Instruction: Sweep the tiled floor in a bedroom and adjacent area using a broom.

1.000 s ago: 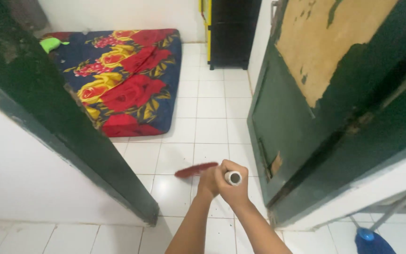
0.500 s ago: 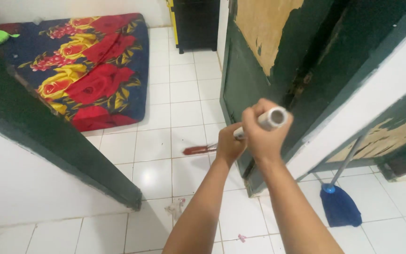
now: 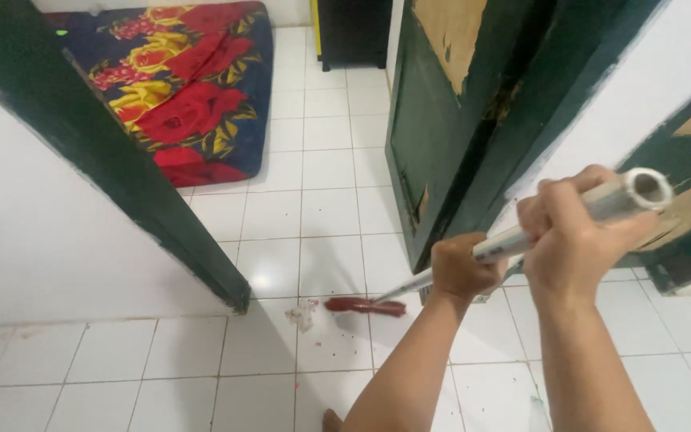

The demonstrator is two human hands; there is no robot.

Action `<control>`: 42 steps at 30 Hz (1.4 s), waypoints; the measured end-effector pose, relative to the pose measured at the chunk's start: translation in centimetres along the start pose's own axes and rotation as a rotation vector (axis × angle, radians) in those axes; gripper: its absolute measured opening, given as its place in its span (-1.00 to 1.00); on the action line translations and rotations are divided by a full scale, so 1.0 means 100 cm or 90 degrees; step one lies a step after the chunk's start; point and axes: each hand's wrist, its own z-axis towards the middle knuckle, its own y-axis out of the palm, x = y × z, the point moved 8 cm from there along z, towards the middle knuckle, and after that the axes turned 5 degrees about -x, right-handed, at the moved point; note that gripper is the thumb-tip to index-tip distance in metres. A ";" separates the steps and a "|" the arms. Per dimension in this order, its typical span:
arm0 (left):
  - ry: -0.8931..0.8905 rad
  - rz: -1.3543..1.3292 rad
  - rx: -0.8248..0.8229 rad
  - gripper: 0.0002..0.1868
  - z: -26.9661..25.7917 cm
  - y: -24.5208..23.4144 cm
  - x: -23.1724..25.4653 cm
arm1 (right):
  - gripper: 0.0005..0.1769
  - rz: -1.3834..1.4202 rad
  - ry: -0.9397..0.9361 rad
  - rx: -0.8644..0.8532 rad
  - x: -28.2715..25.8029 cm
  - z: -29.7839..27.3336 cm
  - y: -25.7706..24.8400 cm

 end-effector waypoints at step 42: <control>-0.039 0.185 -0.175 -0.69 -0.178 -0.245 -0.103 | -0.61 -0.196 0.091 -0.056 0.047 -0.234 0.198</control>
